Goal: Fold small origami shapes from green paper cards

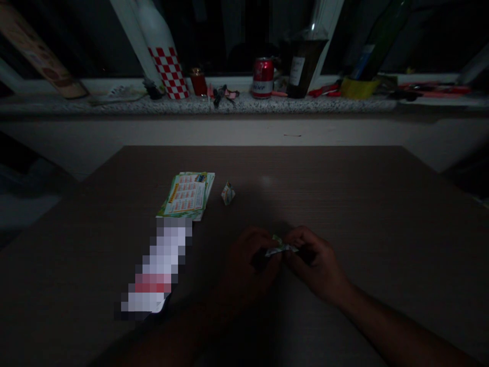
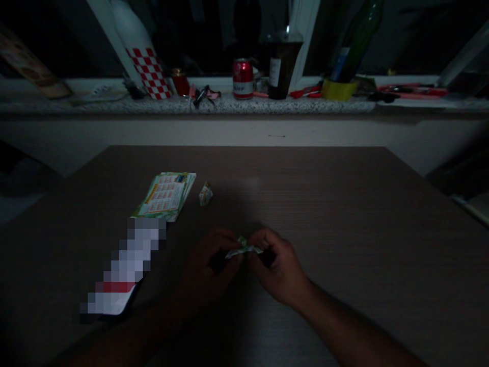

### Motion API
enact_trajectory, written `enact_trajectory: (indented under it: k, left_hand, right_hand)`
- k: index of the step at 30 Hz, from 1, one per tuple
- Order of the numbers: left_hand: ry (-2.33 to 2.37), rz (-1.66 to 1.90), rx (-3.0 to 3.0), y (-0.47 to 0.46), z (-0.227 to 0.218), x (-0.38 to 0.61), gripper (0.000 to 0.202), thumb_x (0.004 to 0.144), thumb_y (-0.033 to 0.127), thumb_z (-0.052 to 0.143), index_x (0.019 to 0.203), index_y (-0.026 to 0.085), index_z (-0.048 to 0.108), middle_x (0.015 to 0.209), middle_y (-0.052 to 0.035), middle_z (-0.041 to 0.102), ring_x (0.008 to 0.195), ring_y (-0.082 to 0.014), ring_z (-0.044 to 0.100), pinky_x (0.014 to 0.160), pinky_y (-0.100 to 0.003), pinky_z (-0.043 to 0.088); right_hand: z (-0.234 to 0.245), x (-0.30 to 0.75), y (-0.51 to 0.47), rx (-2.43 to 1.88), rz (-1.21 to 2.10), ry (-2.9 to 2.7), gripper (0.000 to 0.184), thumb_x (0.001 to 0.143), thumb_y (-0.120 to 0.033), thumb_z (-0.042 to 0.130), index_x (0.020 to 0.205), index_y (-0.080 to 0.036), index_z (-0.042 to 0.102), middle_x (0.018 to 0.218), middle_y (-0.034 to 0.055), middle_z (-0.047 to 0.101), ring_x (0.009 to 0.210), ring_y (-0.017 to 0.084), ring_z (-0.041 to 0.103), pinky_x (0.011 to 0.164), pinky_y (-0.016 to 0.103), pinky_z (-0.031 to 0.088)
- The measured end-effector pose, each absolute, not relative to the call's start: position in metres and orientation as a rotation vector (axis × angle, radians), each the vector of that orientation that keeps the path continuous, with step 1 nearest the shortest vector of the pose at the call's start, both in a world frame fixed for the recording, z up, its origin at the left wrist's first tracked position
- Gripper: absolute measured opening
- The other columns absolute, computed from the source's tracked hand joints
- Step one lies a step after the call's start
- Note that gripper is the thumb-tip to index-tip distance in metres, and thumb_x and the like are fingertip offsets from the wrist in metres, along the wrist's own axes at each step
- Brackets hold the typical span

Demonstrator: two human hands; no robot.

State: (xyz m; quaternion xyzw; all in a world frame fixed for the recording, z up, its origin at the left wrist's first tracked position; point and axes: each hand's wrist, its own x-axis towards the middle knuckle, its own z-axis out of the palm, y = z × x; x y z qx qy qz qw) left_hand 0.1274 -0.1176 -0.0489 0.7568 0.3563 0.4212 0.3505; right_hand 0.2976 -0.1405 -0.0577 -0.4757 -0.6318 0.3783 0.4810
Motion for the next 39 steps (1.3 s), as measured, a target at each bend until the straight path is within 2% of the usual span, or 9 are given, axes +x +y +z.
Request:
enact_trajectory:
  k: [6, 11, 14, 18, 23, 28, 33, 36, 39]
  left_hand:
    - [0.795, 1.047, 1.973, -0.119, -0.044, 0.124, 0.018, 0.079, 0.013, 0.060, 0.096, 0.020, 0.060, 0.098, -0.0069, 0.060, 0.091, -0.0191, 0.059, 0.079, -0.031, 0.045]
    - [0.763, 0.922, 1.475, -0.118, -0.043, 0.123, 0.021, 0.083, 0.028, 0.060, 0.101, 0.018, 0.061, 0.094, -0.0061, 0.063, 0.087, -0.0196, 0.060, 0.075, -0.030, 0.046]
    - [0.855, 0.902, 1.196, -0.114, -0.047, 0.126, 0.019, 0.084, 0.033, 0.060, 0.096, 0.018, 0.064, 0.085, -0.0029, 0.064, 0.077, -0.0158, 0.059, 0.068, -0.026, 0.045]
    - [0.873, 0.835, 1.212, -0.108, -0.046, 0.128, 0.017, 0.080, 0.031, 0.065, 0.086, 0.016, 0.070, 0.081, -0.0020, 0.063, 0.077, -0.0153, 0.057, 0.070, -0.025, 0.043]
    - [0.817, 0.764, 1.218, -0.106, -0.043, 0.125, 0.012, 0.079, 0.027, 0.067, 0.083, 0.017, 0.071, 0.079, -0.0010, 0.063, 0.074, -0.0137, 0.056, 0.070, -0.025, 0.042]
    - [0.734, 0.748, 1.190, -0.106, -0.048, 0.122, 0.009, 0.075, 0.025, 0.071, 0.076, 0.016, 0.069, 0.077, -0.0003, 0.062, 0.073, -0.0130, 0.056, 0.069, -0.025, 0.042]
    - [0.700, 0.724, 1.109, -0.109, -0.050, 0.123, 0.014, 0.072, 0.025, 0.075, 0.074, 0.016, 0.064, 0.072, 0.0017, 0.063, 0.067, -0.0110, 0.057, 0.064, -0.022, 0.043]
    - [0.693, 0.676, 1.065, -0.112, -0.047, 0.124, 0.017, 0.074, 0.028, 0.073, 0.081, 0.015, 0.066, 0.077, -0.0011, 0.067, 0.070, -0.0140, 0.061, 0.068, -0.026, 0.046]
    - [0.712, 0.681, 1.111, -0.111, -0.045, 0.124, 0.018, 0.075, 0.030, 0.072, 0.083, 0.014, 0.070, 0.078, -0.0034, 0.068, 0.072, -0.0151, 0.062, 0.069, -0.026, 0.046]
  right_hand:
    - [-0.056, 0.298, -0.141, -1.216, 0.766, -1.712, 0.027, 0.079, -0.010, 0.056, 0.103, -0.022, 0.056, 0.083, 0.0024, 0.069, 0.077, 0.016, 0.066, 0.067, 0.025, 0.050]
    - [-0.056, 0.301, -0.142, -1.198, 0.688, -1.718, 0.029, 0.081, -0.011, 0.053, 0.107, -0.022, 0.058, 0.093, 0.0055, 0.071, 0.081, 0.017, 0.068, 0.070, 0.026, 0.053]
    - [-0.055, 0.303, -0.141, -1.150, 0.687, -1.718, 0.030, 0.081, -0.010, 0.052, 0.107, -0.022, 0.062, 0.094, 0.0054, 0.072, 0.082, 0.018, 0.069, 0.071, 0.027, 0.054]
    - [-0.054, 0.303, -0.140, -1.090, 0.716, -1.736, 0.030, 0.082, -0.011, 0.053, 0.108, -0.023, 0.064, 0.091, 0.0046, 0.072, 0.079, 0.017, 0.069, 0.070, 0.028, 0.055]
    - [-0.054, 0.302, -0.141, -1.053, 0.800, -1.719, 0.025, 0.083, -0.013, 0.055, 0.104, -0.023, 0.063, 0.088, 0.0038, 0.071, 0.077, 0.016, 0.068, 0.069, 0.027, 0.054]
    - [-0.056, 0.300, -0.142, -1.023, 0.996, -1.644, 0.028, 0.083, -0.014, 0.055, 0.110, -0.024, 0.057, 0.090, 0.0039, 0.070, 0.079, 0.017, 0.067, 0.067, 0.026, 0.053]
    - [-0.057, 0.300, -0.143, -0.986, 1.291, -1.506, 0.018, 0.086, -0.029, 0.060, 0.102, -0.023, 0.058, 0.065, -0.0017, 0.061, 0.055, 0.012, 0.059, 0.050, 0.023, 0.046]
    - [-0.058, 0.300, -0.143, -0.881, 1.504, -1.366, 0.029, 0.085, -0.042, 0.062, 0.104, -0.022, 0.054, 0.058, -0.0053, 0.055, 0.044, 0.008, 0.051, 0.044, 0.019, 0.041]
    - [-0.059, 0.299, -0.141, -0.849, 1.569, -1.249, 0.036, 0.081, -0.044, 0.067, 0.106, -0.023, 0.051, 0.058, -0.0065, 0.056, 0.042, 0.006, 0.050, 0.043, 0.017, 0.041]
